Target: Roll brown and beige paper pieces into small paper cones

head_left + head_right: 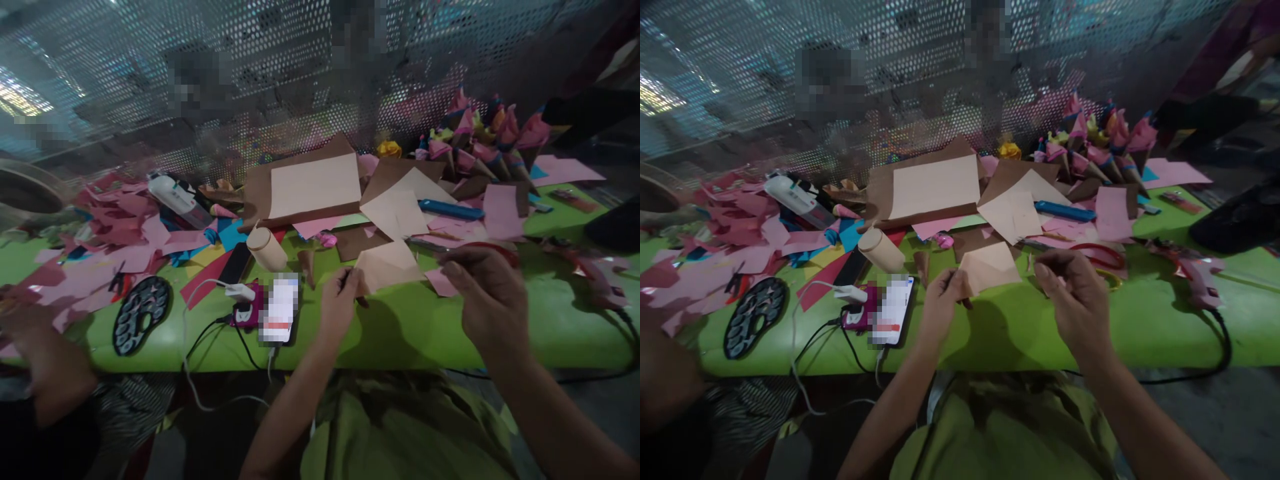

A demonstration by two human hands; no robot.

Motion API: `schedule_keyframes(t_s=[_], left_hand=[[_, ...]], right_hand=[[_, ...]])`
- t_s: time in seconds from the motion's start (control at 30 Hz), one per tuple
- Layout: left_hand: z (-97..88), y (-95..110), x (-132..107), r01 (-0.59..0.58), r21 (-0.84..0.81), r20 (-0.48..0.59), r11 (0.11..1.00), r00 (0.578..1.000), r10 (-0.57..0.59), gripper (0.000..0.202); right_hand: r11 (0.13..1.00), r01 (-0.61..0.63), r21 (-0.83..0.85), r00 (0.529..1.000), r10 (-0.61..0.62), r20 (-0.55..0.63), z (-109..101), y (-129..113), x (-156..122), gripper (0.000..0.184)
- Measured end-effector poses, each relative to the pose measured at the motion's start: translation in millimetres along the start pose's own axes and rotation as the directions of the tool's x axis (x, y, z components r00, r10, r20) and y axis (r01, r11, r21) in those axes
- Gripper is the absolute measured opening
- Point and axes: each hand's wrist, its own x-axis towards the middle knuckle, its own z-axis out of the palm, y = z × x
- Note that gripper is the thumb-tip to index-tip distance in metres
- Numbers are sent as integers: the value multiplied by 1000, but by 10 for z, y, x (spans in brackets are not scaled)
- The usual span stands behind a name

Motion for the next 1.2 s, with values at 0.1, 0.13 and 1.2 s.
schedule_keyframes(t_s=[0.1, 0.13, 1.2], left_hand=[[80, -36, -11, 24, -123, -68, 992, 997, -33, 37], [108, -45, -16, 24, -150, -84, 988, 996, -37, 37], [151, -134, -75, 20, -88, -8, 996, 1000, -21, 24]], right_hand=[[977, -161, 141, 986, 165, -17, 138, 91, -100, 21], [970, -194, 145, 981, 191, 34, 204, 114, -131, 23], [870, -363, 334, 928, 305, 212, 488, 160, -77, 33]])
